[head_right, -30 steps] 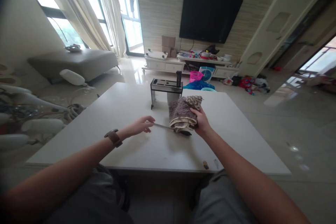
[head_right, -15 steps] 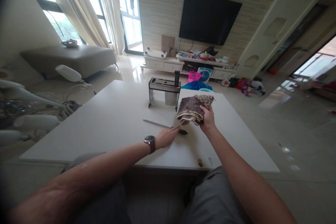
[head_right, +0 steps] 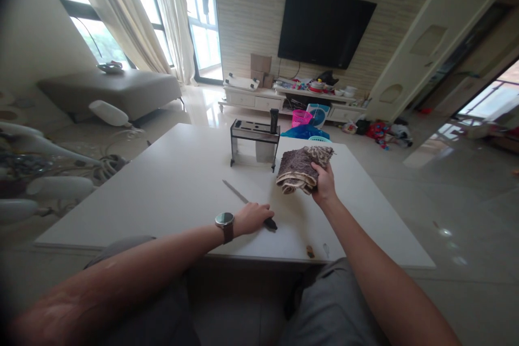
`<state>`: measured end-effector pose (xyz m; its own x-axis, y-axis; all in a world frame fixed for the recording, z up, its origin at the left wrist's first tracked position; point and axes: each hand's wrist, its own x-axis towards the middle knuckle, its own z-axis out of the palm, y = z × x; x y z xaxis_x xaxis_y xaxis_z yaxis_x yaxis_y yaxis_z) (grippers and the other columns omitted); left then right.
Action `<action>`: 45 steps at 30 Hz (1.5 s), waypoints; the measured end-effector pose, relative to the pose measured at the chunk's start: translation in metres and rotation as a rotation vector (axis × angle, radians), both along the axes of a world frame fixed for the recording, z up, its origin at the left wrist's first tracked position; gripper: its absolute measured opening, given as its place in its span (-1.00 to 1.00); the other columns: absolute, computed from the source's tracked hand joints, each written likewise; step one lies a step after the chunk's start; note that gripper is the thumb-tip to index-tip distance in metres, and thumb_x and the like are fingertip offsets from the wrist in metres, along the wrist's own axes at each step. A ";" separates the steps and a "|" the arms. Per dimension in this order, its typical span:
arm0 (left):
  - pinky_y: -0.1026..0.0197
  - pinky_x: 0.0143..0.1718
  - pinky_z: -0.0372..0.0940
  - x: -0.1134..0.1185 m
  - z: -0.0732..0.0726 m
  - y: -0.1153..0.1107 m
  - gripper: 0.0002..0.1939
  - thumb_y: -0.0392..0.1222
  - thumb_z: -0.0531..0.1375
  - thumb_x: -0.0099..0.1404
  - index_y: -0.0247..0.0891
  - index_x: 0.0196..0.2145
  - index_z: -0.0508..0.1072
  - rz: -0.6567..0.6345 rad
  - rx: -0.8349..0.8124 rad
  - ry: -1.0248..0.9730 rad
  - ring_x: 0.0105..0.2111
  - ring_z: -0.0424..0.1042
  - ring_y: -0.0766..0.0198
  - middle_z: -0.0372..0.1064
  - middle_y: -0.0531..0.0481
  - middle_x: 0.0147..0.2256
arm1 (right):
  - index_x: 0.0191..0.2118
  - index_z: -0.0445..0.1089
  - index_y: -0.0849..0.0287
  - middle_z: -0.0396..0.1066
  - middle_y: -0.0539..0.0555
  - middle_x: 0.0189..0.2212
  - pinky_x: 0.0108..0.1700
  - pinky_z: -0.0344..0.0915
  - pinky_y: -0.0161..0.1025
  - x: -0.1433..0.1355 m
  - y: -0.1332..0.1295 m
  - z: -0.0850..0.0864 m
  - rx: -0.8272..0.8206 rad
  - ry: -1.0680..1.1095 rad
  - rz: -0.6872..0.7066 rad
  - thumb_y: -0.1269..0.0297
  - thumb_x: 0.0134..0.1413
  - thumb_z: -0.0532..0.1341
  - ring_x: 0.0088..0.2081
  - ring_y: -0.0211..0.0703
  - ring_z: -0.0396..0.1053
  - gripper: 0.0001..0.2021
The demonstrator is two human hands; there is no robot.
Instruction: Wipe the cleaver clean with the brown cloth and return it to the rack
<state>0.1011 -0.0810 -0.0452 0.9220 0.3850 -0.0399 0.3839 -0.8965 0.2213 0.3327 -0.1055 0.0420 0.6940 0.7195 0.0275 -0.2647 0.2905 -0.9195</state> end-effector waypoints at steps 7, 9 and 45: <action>0.07 -0.28 0.34 -0.049 0.018 0.026 -0.76 -0.47 0.13 0.23 -0.24 -0.34 0.56 0.010 0.039 0.104 -0.24 0.53 -0.02 0.51 -0.24 -0.24 | -0.10 0.46 -0.01 0.59 -0.06 -0.17 -0.16 0.56 -0.14 0.008 -0.005 -0.002 -0.001 -0.029 0.010 0.42 -0.12 0.34 -0.21 -0.12 0.57 -0.62; 0.06 -0.27 0.34 -0.068 0.020 0.037 -0.76 -0.49 0.14 0.21 -0.25 -0.37 0.57 0.073 0.003 0.133 -0.26 0.53 -0.02 0.51 -0.26 -0.25 | -0.11 0.45 -0.01 0.60 -0.06 -0.18 -0.15 0.56 -0.12 0.013 -0.007 -0.004 -0.007 -0.036 0.005 0.42 -0.11 0.34 -0.23 -0.12 0.57 -0.63; 0.09 0.04 0.32 -0.173 0.016 0.090 -0.52 -0.54 0.07 0.02 -0.26 -0.13 0.51 0.266 -0.247 0.205 -0.09 0.47 0.08 0.39 -0.16 -0.02 | -0.06 0.47 0.01 0.62 -0.05 -0.25 -0.25 0.55 -0.23 0.045 -0.033 -0.018 -0.202 -0.157 0.033 0.39 -0.14 0.40 -0.32 -0.14 0.58 -0.57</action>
